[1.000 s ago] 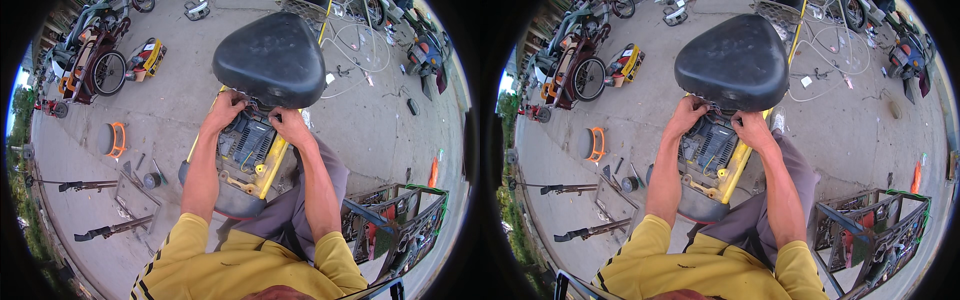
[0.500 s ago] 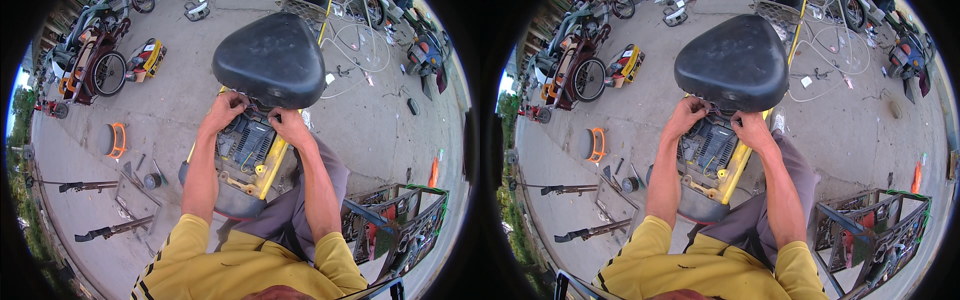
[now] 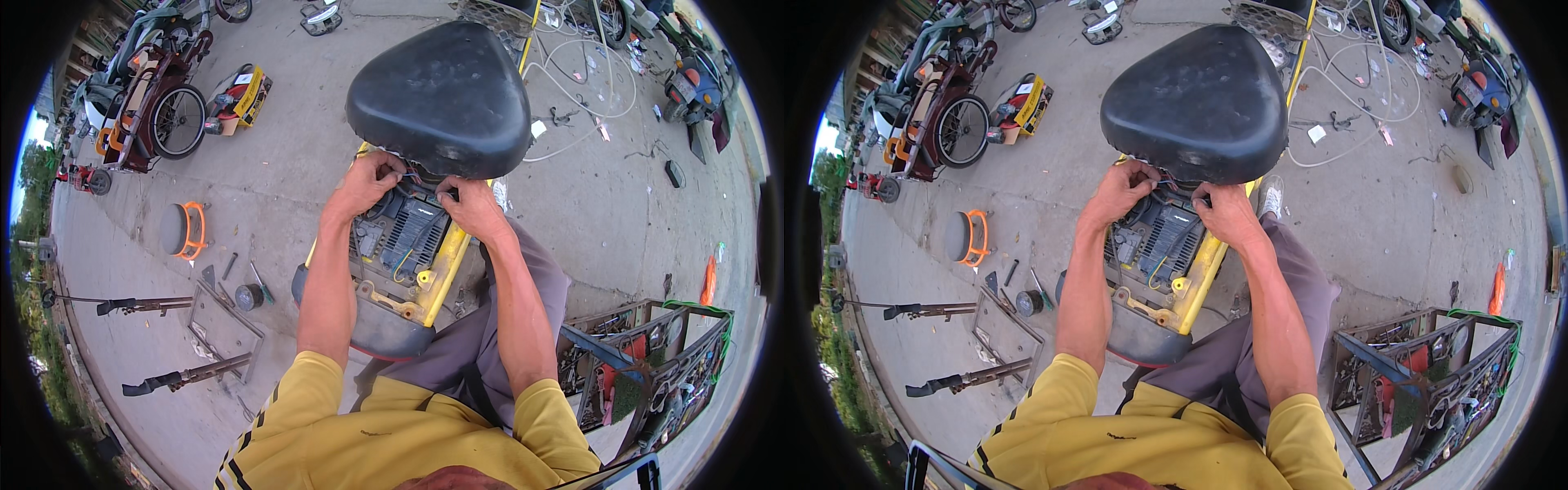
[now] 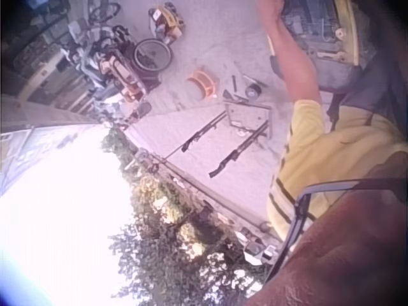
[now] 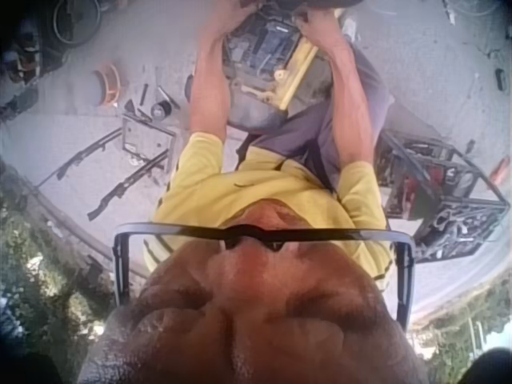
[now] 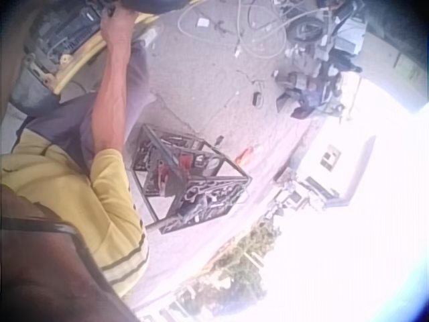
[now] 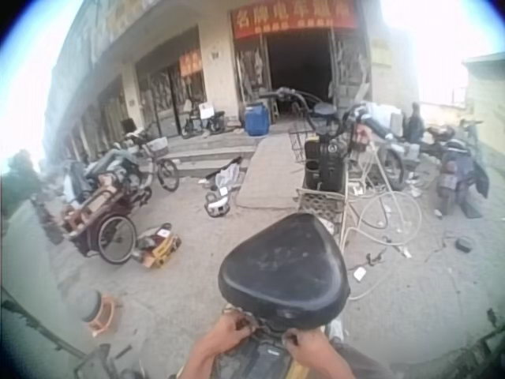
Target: The person works on the engine area of a yellow motorcycle, manipulating wires and components under the seat with both hands. The person continues to adjust and connect parts within the engine compartment.
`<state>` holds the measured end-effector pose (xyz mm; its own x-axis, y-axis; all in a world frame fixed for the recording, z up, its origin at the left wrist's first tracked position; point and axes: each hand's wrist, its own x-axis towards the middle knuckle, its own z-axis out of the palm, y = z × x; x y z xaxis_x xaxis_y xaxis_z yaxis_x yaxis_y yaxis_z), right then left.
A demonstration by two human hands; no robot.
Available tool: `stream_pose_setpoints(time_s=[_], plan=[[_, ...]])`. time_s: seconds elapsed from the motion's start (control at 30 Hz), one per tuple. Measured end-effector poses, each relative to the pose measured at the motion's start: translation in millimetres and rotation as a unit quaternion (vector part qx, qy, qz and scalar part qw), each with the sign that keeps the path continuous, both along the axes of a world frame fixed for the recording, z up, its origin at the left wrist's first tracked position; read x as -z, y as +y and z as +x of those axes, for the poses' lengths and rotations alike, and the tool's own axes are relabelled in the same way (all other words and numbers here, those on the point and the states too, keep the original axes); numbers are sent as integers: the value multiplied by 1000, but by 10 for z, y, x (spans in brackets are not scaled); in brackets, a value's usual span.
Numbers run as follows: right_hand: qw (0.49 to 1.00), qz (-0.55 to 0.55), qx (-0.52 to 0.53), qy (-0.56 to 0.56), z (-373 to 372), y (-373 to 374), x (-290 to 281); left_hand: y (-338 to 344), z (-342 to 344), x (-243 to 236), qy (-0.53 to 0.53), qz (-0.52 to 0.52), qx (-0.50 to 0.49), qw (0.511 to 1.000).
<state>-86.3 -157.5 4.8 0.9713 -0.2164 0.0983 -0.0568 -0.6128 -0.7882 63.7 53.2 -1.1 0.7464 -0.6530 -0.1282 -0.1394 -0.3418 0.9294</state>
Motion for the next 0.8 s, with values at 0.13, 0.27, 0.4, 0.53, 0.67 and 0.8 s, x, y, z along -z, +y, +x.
stream_pose_setpoints(time_s=[0.13, 0.27, 0.4, 0.53, 0.67, 0.8], plan=[[1000, -7, 2, -8, 8, 11, -37, -27, -37, -8, -59, -10, 15, 998], [999, 32, 13, 0, 20, 37, -121, -58, -49, 41, -67, -4, 5, 998], [999, 38, -1, 5, 41, 22, -107, -58, -45, 59, -65, 18, -8, 998], [964, 252, 44, -68, 137, 80, 113, -94, -78, -13, -82, 37, -3, 996], [991, -16, 61, -117, 238, 78, 258, -119, -73, 42, -94, 38, -1, 995], [991, -48, 73, -101, 333, 152, 352, -160, -95, 50, -109, 24, -10, 994]])
